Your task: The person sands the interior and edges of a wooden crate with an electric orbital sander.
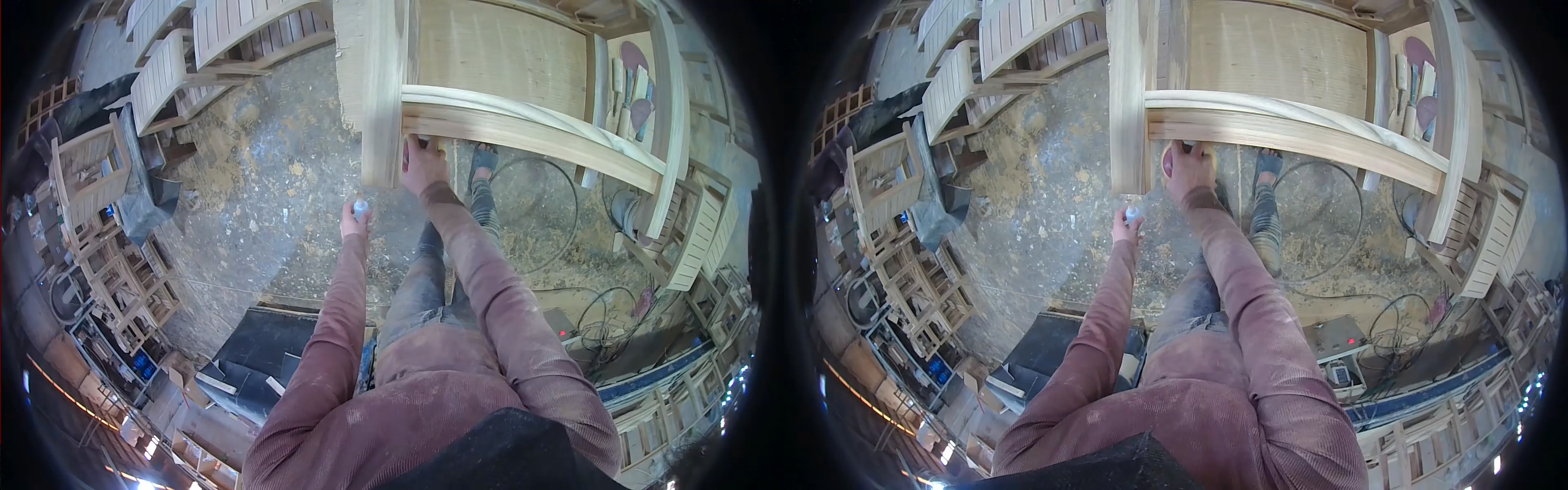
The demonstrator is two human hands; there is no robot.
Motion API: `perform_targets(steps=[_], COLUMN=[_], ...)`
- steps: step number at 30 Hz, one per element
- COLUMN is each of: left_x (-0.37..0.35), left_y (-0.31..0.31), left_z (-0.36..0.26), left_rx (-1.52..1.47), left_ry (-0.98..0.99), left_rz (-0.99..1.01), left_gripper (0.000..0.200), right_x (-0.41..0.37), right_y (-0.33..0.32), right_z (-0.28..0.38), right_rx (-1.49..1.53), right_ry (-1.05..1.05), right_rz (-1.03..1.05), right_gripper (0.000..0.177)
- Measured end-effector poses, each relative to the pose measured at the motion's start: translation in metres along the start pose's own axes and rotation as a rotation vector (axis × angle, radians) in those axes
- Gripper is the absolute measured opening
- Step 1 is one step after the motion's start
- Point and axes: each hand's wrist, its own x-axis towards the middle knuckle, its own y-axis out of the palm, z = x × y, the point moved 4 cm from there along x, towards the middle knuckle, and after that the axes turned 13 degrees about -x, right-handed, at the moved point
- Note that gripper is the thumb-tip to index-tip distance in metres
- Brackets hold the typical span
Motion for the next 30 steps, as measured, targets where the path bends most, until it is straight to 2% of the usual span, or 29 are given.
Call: perform_targets(steps=[4,6,8,10,12,16,18,21,24,28,30], left_x=[-0.010,-0.013,-0.019,-0.027,-0.033,-0.032,-0.026,-0.015,-0.012,-0.016,-0.019], left_y=[0.003,0.010,0.014,0.017,0.022,0.027,0.031,0.037,0.042,0.048,0.050], left_z=[-0.004,-0.013,-0.017,-0.024,-0.031,-0.030,-0.025,-0.030,-0.046,-0.073,-0.085], left_rx=[-0.027,-0.038,-0.069,-0.099,-0.125,-0.115,-0.140,-0.151,-0.195,-0.196,-0.170], left_ry=[-0.018,-0.037,0.016,0.014,0.021,0.049,0.040,0.111,0.090,0.089,0.116], left_rz=[0.011,-0.002,-0.023,-0.009,0.011,0.040,0.061,0.096,0.066,0.026,0.017], left_gripper=[0.050,0.051,0.043,0.043,0.044,0.048,0.051,0.051,0.047,0.047,0.049], right_x=[0.003,-0.009,-0.009,-0.005,0.008,-0.008,-0.021,-0.019,0.009,-0.003,-0.030], right_y=[-0.004,0.001,-0.003,-0.002,-0.006,0.002,0.010,0.008,0.011,0.016,0.018], right_z=[0.007,0.004,0.006,0.008,0.012,0.007,0.005,0.009,0.013,0.005,-0.002], right_rx=[-0.097,-0.046,-0.034,-0.022,-0.131,-0.075,-0.096,-0.084,-0.135,-0.096,-0.068], right_ry=[-0.083,-0.004,-0.012,-0.025,-0.066,-0.046,-0.069,-0.088,-0.075,-0.083,-0.190], right_rz=[-0.159,0.017,0.009,0.008,-0.125,-0.132,-0.019,-0.076,-0.156,-0.155,-0.065], right_gripper=[0.066,0.064,0.064,0.064,0.063,0.061,0.061,0.062,0.060,0.059,0.057])
